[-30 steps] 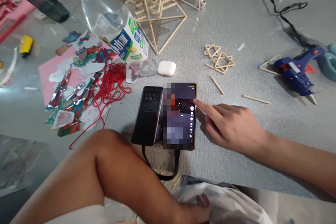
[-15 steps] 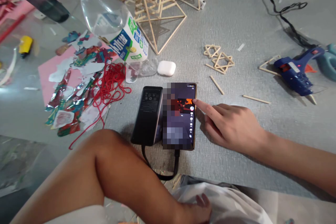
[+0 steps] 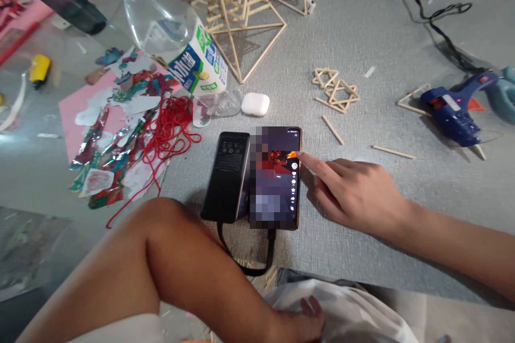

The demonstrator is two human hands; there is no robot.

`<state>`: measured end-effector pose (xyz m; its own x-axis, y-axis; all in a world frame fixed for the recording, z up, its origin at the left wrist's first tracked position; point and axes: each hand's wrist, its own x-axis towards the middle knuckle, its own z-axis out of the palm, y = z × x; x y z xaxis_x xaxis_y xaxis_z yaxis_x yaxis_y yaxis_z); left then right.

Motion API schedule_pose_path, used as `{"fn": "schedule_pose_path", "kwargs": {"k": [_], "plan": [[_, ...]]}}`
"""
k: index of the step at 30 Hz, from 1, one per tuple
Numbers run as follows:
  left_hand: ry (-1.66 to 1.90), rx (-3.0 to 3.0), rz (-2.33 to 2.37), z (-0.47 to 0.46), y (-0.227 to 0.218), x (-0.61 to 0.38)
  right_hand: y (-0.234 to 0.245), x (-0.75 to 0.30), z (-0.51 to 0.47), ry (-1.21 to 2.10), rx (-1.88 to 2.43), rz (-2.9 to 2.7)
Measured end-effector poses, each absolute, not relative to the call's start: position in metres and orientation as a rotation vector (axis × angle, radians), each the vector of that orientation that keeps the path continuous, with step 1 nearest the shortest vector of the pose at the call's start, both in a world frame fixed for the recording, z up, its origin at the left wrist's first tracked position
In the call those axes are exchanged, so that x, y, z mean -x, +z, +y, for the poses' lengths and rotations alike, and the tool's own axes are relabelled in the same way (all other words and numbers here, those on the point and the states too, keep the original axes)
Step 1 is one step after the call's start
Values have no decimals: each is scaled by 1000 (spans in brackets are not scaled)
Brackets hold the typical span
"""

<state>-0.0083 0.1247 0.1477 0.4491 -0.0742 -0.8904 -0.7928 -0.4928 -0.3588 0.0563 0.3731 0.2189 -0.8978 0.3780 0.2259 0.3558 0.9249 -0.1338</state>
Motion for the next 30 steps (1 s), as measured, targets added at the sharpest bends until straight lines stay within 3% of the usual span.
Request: {"fn": "schedule_pose_path", "kwargs": {"k": [4, 16, 30], "plan": [[858, 2173, 736, 134, 163, 20, 219, -57, 374, 134, 543, -2829], [819, 2298, 760, 155, 184, 18, 219, -56, 373, 118, 544, -2820], [817, 2231, 706, 143, 171, 18, 219, -57, 374, 118, 537, -2827]]}}
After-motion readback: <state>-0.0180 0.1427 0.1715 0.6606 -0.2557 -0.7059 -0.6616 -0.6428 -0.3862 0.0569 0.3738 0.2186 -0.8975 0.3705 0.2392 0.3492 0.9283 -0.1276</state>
